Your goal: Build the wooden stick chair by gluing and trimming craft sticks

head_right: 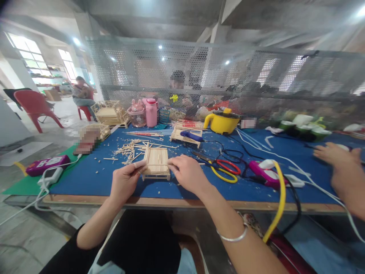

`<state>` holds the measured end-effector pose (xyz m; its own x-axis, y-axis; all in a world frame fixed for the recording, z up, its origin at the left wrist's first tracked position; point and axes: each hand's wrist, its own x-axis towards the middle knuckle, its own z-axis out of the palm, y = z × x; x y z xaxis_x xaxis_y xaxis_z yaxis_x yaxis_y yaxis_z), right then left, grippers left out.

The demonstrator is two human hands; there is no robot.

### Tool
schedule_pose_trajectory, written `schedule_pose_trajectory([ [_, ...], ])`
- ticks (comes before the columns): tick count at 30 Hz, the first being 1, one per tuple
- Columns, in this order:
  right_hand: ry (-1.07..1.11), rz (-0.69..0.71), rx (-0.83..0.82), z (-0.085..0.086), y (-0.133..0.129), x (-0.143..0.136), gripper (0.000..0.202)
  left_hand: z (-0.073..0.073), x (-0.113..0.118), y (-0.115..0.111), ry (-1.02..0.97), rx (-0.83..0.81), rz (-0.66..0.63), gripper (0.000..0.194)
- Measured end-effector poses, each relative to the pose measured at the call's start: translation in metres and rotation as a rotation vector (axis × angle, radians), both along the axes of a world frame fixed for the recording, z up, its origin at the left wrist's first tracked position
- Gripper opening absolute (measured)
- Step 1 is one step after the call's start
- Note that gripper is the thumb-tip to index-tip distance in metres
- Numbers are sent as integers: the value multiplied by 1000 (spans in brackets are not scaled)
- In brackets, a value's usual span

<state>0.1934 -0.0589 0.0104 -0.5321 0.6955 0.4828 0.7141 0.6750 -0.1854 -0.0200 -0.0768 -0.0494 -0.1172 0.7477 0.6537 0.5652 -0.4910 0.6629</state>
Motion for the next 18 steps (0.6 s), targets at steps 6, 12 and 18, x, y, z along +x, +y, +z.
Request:
schedule_pose_trajectory([
  [6, 9, 27, 0, 2, -1, 1, 17, 3, 0, -2, 58, 42, 17, 17],
  [12, -13, 47, -7, 4, -2, 3, 22, 1, 0, -2, 76, 48, 20, 18],
  [18, 23, 34, 40, 5, -4, 7, 23, 1, 1, -7, 61, 80, 43, 29],
])
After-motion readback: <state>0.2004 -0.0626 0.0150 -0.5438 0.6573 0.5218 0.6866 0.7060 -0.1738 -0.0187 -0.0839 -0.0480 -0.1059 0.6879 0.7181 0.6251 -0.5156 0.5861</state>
